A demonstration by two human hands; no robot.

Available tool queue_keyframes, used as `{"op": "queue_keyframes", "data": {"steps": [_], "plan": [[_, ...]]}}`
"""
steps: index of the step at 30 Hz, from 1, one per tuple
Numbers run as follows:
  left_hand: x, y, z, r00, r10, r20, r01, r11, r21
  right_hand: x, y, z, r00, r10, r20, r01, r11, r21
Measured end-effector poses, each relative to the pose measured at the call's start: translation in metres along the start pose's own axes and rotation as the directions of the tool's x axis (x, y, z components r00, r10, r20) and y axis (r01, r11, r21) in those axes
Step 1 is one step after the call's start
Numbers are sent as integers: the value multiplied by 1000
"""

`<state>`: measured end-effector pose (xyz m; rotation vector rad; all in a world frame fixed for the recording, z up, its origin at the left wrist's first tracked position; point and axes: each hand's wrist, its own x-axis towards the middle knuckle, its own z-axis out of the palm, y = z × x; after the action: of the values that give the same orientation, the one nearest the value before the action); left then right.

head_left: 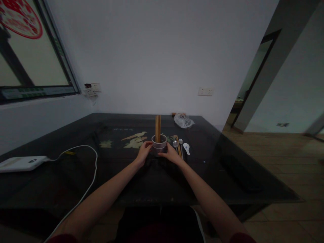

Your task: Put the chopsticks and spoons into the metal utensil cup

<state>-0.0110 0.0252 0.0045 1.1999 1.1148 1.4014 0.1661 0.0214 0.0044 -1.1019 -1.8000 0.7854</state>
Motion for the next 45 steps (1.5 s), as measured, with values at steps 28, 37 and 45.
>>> {"op": "queue_keyframes", "data": {"steps": [28,37,45], "plan": [[-41,55,3,559,743,368,-816,412,406,9,-15,-83,933,15,-359,-50,995,-88],[-77,38,43,347,263,900,-921,274,276,2,-6,-83,941,199,-274,-325,754,-571],[-71,23,64,504,222,835,-850,298,434,-3,-11,-82,939,273,-209,-336,601,-725]]}}
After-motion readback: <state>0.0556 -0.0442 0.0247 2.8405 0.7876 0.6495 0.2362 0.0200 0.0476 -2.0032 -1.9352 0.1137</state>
